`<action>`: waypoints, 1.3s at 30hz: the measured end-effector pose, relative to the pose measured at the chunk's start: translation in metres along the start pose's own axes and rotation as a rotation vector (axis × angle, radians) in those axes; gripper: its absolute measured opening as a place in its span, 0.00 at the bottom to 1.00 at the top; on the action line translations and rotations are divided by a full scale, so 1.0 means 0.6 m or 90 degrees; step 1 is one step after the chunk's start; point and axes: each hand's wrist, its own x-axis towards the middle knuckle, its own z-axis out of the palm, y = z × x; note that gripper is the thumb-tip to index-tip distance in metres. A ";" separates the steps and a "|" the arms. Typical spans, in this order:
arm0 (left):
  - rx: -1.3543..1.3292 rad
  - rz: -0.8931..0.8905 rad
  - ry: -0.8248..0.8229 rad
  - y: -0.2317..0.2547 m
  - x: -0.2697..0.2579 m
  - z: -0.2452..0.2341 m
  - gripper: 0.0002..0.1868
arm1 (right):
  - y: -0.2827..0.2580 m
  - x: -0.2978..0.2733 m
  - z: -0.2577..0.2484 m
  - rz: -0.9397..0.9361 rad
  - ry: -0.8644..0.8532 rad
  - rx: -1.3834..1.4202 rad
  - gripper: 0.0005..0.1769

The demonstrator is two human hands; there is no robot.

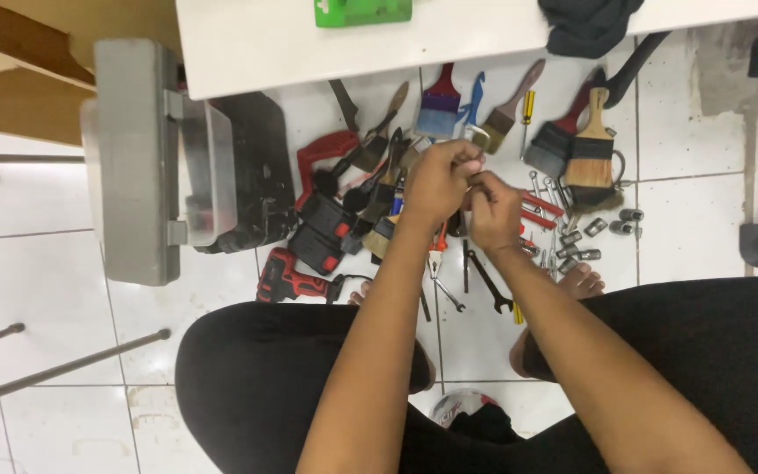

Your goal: The person sits on the floor and wipes several metal tools, including Allen keys and a green plastic object, using a black cloth. The person picks up each item from the floor, wipes it, and places it on the white table.

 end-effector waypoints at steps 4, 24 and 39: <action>-0.169 0.092 0.035 0.062 0.004 -0.058 0.04 | -0.071 0.099 -0.077 -0.282 0.070 -0.156 0.09; -0.391 0.107 0.107 0.251 -0.184 -0.240 0.17 | -0.230 0.266 -0.237 -0.318 -0.048 -0.464 0.25; -0.540 0.175 0.222 0.262 -0.169 -0.167 0.11 | -0.519 0.060 -0.199 -0.005 -0.156 0.144 0.08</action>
